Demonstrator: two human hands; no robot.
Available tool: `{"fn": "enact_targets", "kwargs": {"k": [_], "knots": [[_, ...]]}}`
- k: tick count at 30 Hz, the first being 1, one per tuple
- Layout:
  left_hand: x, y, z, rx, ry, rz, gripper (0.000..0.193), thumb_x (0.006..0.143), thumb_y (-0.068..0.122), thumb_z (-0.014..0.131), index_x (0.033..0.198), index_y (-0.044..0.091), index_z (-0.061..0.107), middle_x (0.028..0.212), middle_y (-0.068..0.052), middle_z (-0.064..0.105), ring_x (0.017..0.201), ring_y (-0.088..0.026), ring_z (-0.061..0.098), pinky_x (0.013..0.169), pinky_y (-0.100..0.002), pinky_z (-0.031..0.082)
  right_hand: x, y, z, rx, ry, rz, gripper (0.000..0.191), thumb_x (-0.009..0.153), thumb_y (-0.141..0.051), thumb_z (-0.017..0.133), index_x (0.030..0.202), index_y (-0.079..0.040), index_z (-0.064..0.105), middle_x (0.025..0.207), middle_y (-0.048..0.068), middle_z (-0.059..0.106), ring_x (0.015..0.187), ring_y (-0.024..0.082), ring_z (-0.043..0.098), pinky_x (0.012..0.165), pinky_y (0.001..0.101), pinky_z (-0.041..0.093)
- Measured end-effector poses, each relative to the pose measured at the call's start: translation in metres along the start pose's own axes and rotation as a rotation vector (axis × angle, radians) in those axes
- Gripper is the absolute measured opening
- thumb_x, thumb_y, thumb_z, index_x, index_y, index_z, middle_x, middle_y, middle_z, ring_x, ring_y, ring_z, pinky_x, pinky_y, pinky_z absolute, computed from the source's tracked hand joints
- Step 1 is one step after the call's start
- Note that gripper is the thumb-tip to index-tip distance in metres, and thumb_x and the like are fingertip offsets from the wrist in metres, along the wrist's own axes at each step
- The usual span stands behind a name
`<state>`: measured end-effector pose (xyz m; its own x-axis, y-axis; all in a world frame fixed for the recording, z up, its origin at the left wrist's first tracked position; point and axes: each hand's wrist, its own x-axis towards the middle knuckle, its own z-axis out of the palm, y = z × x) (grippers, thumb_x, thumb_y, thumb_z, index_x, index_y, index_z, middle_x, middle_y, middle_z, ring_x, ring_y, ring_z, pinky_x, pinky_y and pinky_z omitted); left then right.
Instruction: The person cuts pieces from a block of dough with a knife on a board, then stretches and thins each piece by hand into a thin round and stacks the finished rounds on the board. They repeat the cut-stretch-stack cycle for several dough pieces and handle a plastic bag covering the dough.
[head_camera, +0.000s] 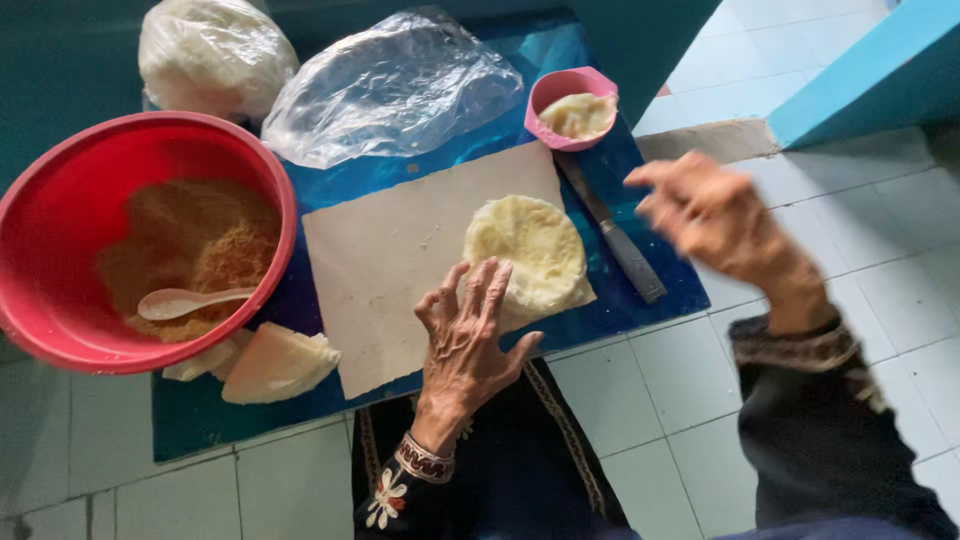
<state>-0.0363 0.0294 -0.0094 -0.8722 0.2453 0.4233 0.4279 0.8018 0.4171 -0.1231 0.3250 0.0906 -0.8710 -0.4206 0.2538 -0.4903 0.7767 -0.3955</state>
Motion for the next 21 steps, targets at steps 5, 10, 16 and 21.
{"fn": "enact_targets", "kwargs": {"k": [5,10,16,21], "knots": [[-0.002,-0.002,0.000,-0.024,-0.004,-0.018,0.096,0.070,0.043,0.087,0.149,0.009,0.044,0.151,-0.008,0.051,0.142,-0.033,0.037,0.110,-0.051,0.025,-0.010,-0.076,0.080,-0.145,-0.060,-0.366,0.050,0.076,-0.025,0.079,0.123,-0.010,0.067,0.115,0.011,0.066,0.114,0.032,0.058,0.093,0.0495,0.046],[-0.002,-0.003,0.002,-0.063,0.011,-0.022,0.099,0.068,0.037,0.089,0.149,0.007,0.042,0.148,-0.010,0.054,0.141,-0.033,0.039,0.110,-0.049,0.025,-0.010,-0.081,0.090,-0.272,-0.076,-0.389,0.048,0.079,-0.031,0.079,0.121,-0.012,0.066,0.116,0.009,0.065,0.112,0.029,0.059,0.086,0.0471,0.045],[-0.003,-0.001,0.000,-0.108,0.015,-0.058,0.099,0.067,0.030,0.088,0.151,0.008,0.039,0.142,-0.012,0.059,0.140,-0.033,0.041,0.110,-0.049,0.024,-0.011,-0.075,0.099,-0.267,-0.042,-0.408,0.041,0.083,-0.033,0.077,0.115,-0.009,0.068,0.109,0.009,0.067,0.104,0.028,0.062,0.084,0.0437,0.047],[-0.001,-0.001,-0.001,-0.125,0.005,-0.047,0.098,0.067,0.026,0.086,0.151,0.007,0.039,0.135,-0.013,0.062,0.138,-0.032,0.043,0.109,-0.051,0.024,-0.010,-0.078,0.104,-0.305,-0.059,-0.393,0.032,0.088,-0.028,0.075,0.110,-0.005,0.068,0.105,0.010,0.067,0.101,0.027,0.064,0.084,0.0425,0.050]]}}
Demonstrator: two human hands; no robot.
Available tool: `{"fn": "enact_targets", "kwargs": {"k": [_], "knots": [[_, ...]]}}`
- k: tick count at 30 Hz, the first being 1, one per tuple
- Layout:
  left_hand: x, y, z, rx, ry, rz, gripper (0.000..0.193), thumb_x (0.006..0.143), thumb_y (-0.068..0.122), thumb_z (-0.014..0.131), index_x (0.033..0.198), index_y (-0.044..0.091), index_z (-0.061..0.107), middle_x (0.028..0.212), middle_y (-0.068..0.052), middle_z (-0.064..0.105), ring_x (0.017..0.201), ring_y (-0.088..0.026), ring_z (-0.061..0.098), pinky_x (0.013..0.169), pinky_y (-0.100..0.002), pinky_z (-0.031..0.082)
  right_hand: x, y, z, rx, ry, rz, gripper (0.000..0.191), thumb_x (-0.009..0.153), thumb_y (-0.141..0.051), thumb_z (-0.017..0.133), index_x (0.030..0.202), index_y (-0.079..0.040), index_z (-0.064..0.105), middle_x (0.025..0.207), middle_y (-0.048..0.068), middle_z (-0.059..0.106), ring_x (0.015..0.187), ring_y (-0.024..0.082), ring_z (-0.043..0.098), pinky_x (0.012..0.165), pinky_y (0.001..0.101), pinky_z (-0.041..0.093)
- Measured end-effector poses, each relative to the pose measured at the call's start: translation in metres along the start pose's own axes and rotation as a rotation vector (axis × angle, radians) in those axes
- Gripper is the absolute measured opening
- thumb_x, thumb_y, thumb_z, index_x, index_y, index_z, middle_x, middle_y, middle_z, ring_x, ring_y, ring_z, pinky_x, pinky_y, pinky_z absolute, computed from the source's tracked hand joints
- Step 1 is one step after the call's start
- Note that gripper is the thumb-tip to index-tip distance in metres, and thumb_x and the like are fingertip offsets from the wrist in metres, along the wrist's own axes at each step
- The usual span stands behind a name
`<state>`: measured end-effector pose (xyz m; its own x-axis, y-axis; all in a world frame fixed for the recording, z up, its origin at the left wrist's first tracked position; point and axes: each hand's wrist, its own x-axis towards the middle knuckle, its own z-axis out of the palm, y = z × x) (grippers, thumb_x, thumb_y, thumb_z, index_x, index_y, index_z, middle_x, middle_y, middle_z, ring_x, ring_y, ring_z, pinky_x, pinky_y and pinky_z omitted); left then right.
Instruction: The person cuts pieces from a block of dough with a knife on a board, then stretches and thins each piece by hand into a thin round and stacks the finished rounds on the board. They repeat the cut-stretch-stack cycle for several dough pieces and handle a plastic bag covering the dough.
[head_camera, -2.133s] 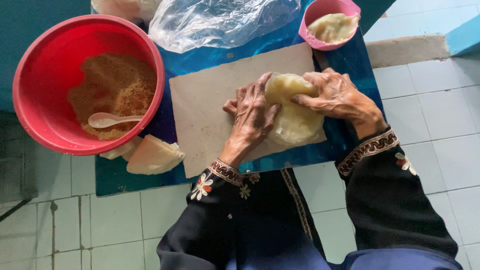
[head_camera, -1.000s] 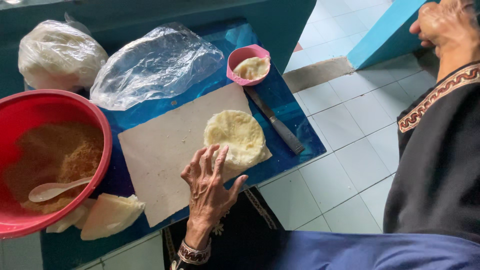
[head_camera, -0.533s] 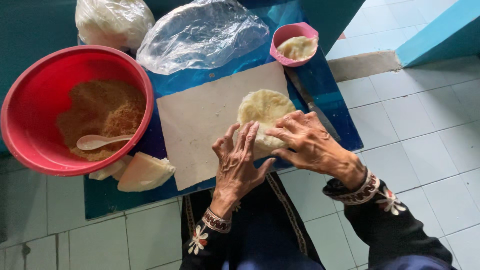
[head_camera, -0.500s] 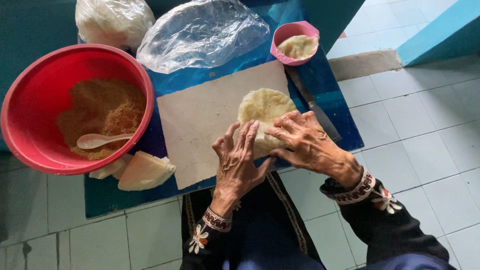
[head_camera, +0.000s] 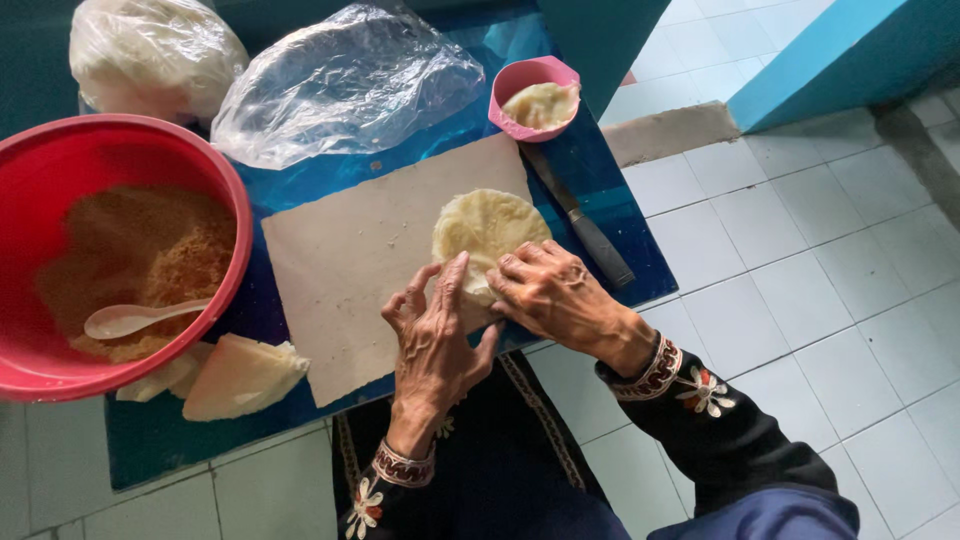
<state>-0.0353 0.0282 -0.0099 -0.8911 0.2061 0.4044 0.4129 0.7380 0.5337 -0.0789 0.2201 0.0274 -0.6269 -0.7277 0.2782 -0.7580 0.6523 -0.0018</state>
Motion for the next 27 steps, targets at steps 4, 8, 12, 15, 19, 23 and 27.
{"fn": "enact_targets", "kwargs": {"k": [4,8,12,15,19,23,27], "knots": [[0.000,-0.002,0.001,-0.007,0.026,0.012,0.095,0.068,0.026,0.085,0.149,0.007,0.041,0.134,-0.013,0.062,0.136,-0.030,0.045,0.108,-0.050,0.026,0.001,-0.005,0.000,-0.021,-0.001,0.017,0.035,0.088,-0.025,0.074,0.113,-0.002,0.067,0.107,0.013,0.067,0.101,0.029,0.064,0.085,0.0427,0.051],[0.001,-0.002,0.002,-0.013,0.052,0.001,0.094,0.070,0.026,0.085,0.149,0.008,0.039,0.135,-0.013,0.060,0.134,-0.029,0.047,0.108,-0.051,0.026,0.002,-0.008,-0.003,0.014,-0.003,0.034,0.042,0.084,-0.028,0.075,0.113,0.002,0.066,0.107,0.017,0.066,0.102,0.033,0.064,0.087,0.0446,0.051],[0.001,-0.001,0.000,-0.082,0.069,-0.001,0.098,0.065,0.021,0.084,0.151,0.007,0.037,0.143,-0.016,0.054,0.135,-0.033,0.047,0.111,-0.051,0.027,0.001,-0.009,-0.005,0.006,-0.002,0.040,0.038,0.084,-0.026,0.074,0.110,0.002,0.066,0.109,0.019,0.067,0.104,0.034,0.064,0.087,0.0450,0.052],[-0.001,-0.004,-0.004,-0.162,0.129,-0.022,0.100,0.067,0.018,0.085,0.152,0.006,0.035,0.146,-0.017,0.050,0.137,-0.035,0.045,0.114,-0.052,0.028,0.000,-0.011,-0.002,-0.041,0.022,0.029,0.036,0.085,-0.019,0.071,0.114,0.003,0.067,0.107,0.017,0.069,0.103,0.032,0.066,0.091,0.0431,0.053],[-0.006,-0.013,-0.006,-0.320,0.231,-0.091,0.098,0.071,0.011,0.084,0.154,0.005,0.032,0.146,-0.016,0.051,0.139,-0.033,0.047,0.115,-0.048,0.034,0.004,-0.013,0.003,-0.105,0.067,0.000,0.029,0.085,-0.012,0.070,0.110,0.002,0.069,0.104,0.016,0.071,0.099,0.031,0.068,0.089,0.0417,0.055],[-0.019,-0.012,-0.001,-0.497,0.349,-0.194,0.074,0.081,0.007,0.081,0.146,0.007,0.046,0.138,-0.013,0.058,0.128,-0.024,0.059,0.106,-0.036,0.050,0.008,-0.013,0.007,-0.087,0.166,0.007,0.023,0.083,-0.009,0.068,0.103,0.002,0.068,0.099,0.017,0.071,0.097,0.033,0.070,0.088,0.0420,0.057],[-0.046,0.010,0.012,-1.451,0.269,-0.515,0.043,0.104,0.006,0.062,0.144,-0.004,0.050,0.137,-0.021,0.060,0.125,-0.024,0.060,0.109,-0.035,0.049,0.010,-0.007,0.008,0.006,0.185,0.045,0.015,0.085,-0.007,0.068,0.097,0.001,0.067,0.094,0.017,0.070,0.093,0.034,0.069,0.085,0.0422,0.057]]}}
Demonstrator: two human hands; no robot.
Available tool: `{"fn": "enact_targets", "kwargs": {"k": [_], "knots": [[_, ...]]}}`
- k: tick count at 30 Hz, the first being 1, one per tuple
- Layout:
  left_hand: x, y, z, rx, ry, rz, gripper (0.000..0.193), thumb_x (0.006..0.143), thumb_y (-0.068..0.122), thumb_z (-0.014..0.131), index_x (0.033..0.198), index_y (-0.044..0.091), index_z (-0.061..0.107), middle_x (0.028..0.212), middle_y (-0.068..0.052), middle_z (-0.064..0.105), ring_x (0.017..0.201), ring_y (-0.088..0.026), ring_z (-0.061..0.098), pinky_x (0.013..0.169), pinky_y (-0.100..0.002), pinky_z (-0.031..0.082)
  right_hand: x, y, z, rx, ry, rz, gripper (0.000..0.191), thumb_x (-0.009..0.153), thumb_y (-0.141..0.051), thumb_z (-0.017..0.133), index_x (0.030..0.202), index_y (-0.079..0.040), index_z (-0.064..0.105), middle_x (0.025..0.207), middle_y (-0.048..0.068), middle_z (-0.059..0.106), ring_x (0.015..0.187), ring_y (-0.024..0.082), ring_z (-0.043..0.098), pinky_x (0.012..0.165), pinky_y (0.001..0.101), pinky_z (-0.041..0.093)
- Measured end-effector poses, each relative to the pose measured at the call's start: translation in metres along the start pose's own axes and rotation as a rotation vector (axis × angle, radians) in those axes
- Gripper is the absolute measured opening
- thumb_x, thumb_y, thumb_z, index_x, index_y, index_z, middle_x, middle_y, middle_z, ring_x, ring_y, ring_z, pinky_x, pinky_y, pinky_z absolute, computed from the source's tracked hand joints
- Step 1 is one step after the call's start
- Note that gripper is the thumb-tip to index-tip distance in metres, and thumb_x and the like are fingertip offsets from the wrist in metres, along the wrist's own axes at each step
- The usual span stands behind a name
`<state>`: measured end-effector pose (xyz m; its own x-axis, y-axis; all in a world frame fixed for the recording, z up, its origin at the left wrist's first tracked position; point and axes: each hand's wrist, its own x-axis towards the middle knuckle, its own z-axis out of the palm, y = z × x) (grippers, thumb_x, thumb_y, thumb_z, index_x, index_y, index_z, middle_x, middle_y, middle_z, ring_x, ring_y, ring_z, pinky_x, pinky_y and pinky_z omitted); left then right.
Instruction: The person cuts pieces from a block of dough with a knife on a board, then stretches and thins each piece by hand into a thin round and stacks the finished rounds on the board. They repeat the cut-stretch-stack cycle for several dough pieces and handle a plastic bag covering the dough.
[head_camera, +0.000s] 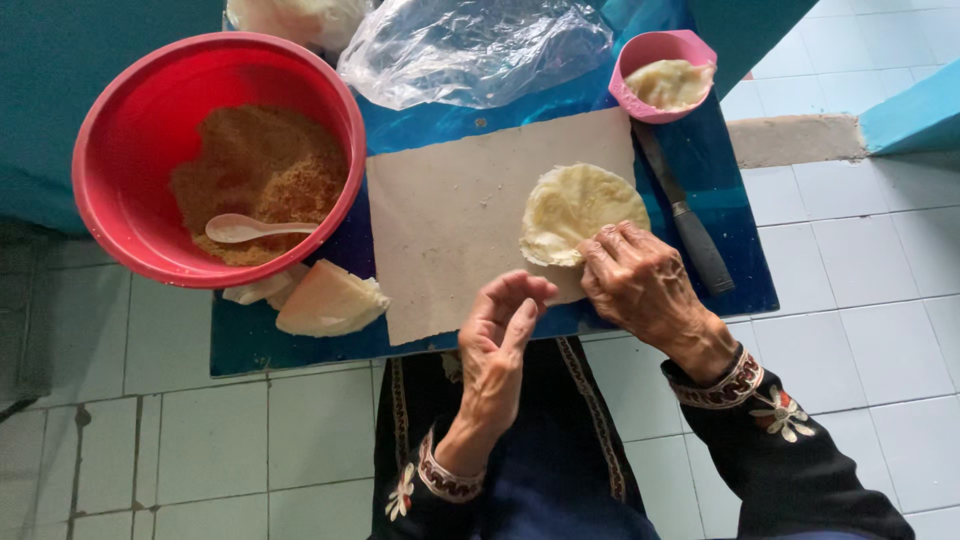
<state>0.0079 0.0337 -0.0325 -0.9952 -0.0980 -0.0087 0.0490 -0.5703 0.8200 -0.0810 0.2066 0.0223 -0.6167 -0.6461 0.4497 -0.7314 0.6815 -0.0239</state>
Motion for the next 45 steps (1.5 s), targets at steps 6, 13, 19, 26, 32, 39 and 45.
{"fn": "enact_targets", "kwargs": {"k": [6,13,19,26,32,39,45], "knots": [[-0.012,-0.018,0.016,-0.298,-0.013,-0.353,0.056,0.102,0.015,0.054,0.153,-0.001,0.034,0.154,-0.015,0.048,0.140,-0.024,0.050,0.116,-0.035,0.042,-0.001,0.004,-0.004,0.063,0.010,0.032,0.018,0.083,-0.002,0.068,0.100,0.002,0.067,0.094,0.018,0.069,0.093,0.035,0.069,0.083,0.0414,0.057],[0.020,-0.009,0.029,-0.515,-0.111,-0.246,0.061,0.110,0.035,0.037,0.159,0.001,0.028,0.156,-0.013,0.045,0.144,-0.022,0.046,0.123,-0.038,0.035,-0.011,-0.003,-0.018,0.198,0.020,0.038,0.021,0.080,0.000,0.072,0.100,0.005,0.065,0.090,0.019,0.067,0.091,0.036,0.068,0.084,0.0427,0.058],[0.021,-0.017,0.027,-0.433,-0.024,-0.278,0.051,0.110,0.029,0.041,0.154,0.003,0.038,0.146,-0.011,0.053,0.133,-0.021,0.053,0.114,-0.036,0.043,-0.013,-0.011,-0.032,0.393,-0.145,0.184,0.035,0.075,-0.009,0.077,0.107,0.000,0.067,0.099,0.018,0.069,0.093,0.033,0.071,0.081,0.0413,0.058],[0.019,-0.012,0.025,-0.432,-0.037,-0.286,0.056,0.112,0.037,0.038,0.155,0.002,0.040,0.143,-0.012,0.055,0.126,-0.019,0.054,0.108,-0.034,0.045,0.000,-0.023,-0.016,0.241,-0.072,0.178,0.067,0.069,-0.032,0.090,0.121,0.002,0.064,0.113,0.024,0.068,0.106,0.041,0.067,0.091,0.0465,0.054],[0.028,0.011,0.026,-0.078,-0.244,-0.343,0.086,0.103,0.062,0.032,0.163,0.001,0.021,0.165,-0.012,0.036,0.151,-0.021,0.034,0.125,-0.038,0.022,-0.009,-0.019,-0.016,0.234,-0.030,0.201,0.057,0.077,-0.017,0.083,0.125,0.005,0.061,0.119,0.025,0.067,0.111,0.042,0.067,0.096,0.0466,0.055],[0.043,0.025,0.041,0.094,-0.413,-0.246,0.092,0.101,0.070,0.029,0.163,0.003,0.023,0.170,-0.016,0.026,0.161,-0.026,0.016,0.128,-0.041,0.008,-0.010,-0.002,-0.017,0.292,0.036,0.402,0.027,0.098,-0.005,0.066,0.122,0.008,0.066,0.110,0.027,0.071,0.097,0.035,0.072,0.081,0.0391,0.058],[0.054,0.022,0.050,0.106,-0.410,-0.121,0.085,0.102,0.068,0.027,0.163,0.010,0.028,0.169,-0.013,0.032,0.160,-0.027,0.020,0.129,-0.044,0.013,-0.007,0.041,-0.026,1.214,0.017,0.933,0.034,0.092,-0.002,0.054,0.123,0.005,0.069,0.111,0.012,0.073,0.093,0.012,0.069,0.081,0.0255,0.055]]}}
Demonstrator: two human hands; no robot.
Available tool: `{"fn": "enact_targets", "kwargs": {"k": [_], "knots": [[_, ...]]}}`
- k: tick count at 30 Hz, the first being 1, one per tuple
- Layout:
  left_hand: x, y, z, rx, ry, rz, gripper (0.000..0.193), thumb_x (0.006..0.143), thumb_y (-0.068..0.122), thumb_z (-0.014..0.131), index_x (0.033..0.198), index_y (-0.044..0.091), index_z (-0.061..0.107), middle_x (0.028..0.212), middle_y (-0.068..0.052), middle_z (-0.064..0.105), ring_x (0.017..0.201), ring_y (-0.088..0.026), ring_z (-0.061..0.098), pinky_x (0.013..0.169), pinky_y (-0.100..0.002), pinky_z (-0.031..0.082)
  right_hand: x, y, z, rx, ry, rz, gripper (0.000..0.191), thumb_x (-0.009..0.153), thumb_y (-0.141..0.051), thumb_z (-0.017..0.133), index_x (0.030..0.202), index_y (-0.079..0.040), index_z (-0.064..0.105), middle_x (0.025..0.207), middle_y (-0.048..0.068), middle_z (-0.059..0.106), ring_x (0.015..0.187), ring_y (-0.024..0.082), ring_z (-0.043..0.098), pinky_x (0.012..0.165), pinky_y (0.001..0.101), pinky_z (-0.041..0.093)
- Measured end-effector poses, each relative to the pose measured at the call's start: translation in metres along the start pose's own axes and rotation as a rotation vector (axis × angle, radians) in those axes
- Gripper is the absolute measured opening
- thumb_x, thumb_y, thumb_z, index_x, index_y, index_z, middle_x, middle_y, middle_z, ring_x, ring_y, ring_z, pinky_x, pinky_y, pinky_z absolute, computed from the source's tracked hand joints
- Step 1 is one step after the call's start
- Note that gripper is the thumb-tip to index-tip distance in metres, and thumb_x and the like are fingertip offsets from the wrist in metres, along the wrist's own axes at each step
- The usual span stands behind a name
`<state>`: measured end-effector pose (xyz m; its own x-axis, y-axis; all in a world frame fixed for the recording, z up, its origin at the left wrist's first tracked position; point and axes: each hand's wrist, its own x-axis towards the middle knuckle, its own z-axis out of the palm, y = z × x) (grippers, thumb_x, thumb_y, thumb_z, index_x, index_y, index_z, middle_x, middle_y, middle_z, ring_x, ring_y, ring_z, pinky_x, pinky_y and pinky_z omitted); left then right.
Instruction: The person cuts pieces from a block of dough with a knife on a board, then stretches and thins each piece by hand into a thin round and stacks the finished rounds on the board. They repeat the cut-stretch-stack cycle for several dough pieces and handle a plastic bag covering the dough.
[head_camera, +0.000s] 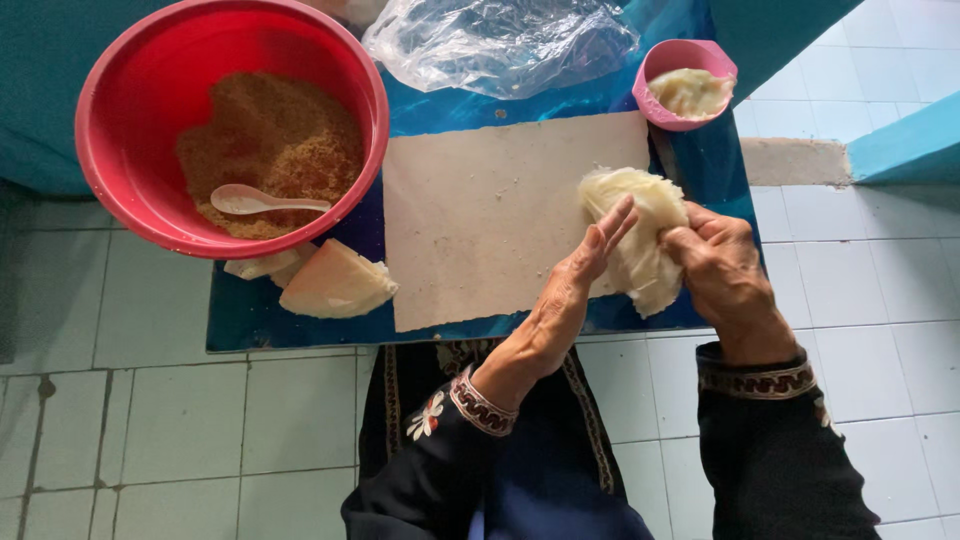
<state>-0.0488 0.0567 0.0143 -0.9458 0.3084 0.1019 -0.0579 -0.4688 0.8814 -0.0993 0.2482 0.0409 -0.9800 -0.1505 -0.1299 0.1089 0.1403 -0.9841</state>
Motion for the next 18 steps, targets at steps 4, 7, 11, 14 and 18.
{"fn": "enact_targets", "kwargs": {"k": [4,7,11,14,18], "knots": [[-0.006,-0.004,0.007,-0.111,0.152,0.070,0.069,0.108,0.056,0.041,0.150,0.003,0.050,0.156,-0.015,0.050,0.147,-0.029,0.043,0.122,-0.045,0.036,0.001,-0.011,-0.021,-0.051,-0.013,-0.066,0.030,0.095,0.000,0.051,0.118,0.007,0.069,0.116,0.013,0.073,0.097,0.013,0.069,0.087,0.0258,0.055],[-0.016,-0.005,0.010,-0.231,0.157,0.042,0.060,0.108,0.046,0.051,0.148,0.001,0.052,0.149,-0.014,0.055,0.136,-0.026,0.051,0.116,-0.043,0.044,-0.001,-0.026,-0.022,0.306,0.049,0.101,0.034,0.095,0.000,0.050,0.123,0.004,0.068,0.109,0.012,0.072,0.093,0.016,0.070,0.087,0.0281,0.057],[-0.024,-0.004,0.003,-0.578,0.104,-0.102,0.063,0.103,0.043,0.052,0.156,0.012,0.033,0.152,-0.007,0.049,0.131,-0.020,0.051,0.113,-0.040,0.044,-0.022,-0.050,-0.002,-0.150,-0.097,-0.148,0.043,0.088,0.002,0.047,0.127,0.002,0.066,0.107,0.012,0.074,0.093,0.021,0.071,0.085,0.0304,0.059],[-0.031,-0.006,-0.005,-1.006,-0.039,-0.048,0.074,0.106,0.051,0.052,0.160,0.006,0.030,0.150,-0.016,0.049,0.134,-0.024,0.053,0.113,-0.041,0.045,-0.044,-0.048,0.045,-0.885,-0.104,-0.758,0.031,0.088,0.003,0.061,0.119,0.002,0.066,0.109,0.020,0.070,0.099,0.035,0.071,0.086,0.0366,0.058],[-0.057,-0.013,-0.019,-0.935,0.040,-0.087,0.060,0.112,0.036,0.053,0.156,-0.001,0.036,0.146,-0.020,0.052,0.133,-0.029,0.056,0.113,-0.046,0.048,-0.082,-0.039,0.074,-0.977,-0.211,-0.897,0.049,0.077,-0.011,0.074,0.122,0.006,0.065,0.116,0.023,0.068,0.110,0.038,0.065,0.092,0.0477,0.053]]}}
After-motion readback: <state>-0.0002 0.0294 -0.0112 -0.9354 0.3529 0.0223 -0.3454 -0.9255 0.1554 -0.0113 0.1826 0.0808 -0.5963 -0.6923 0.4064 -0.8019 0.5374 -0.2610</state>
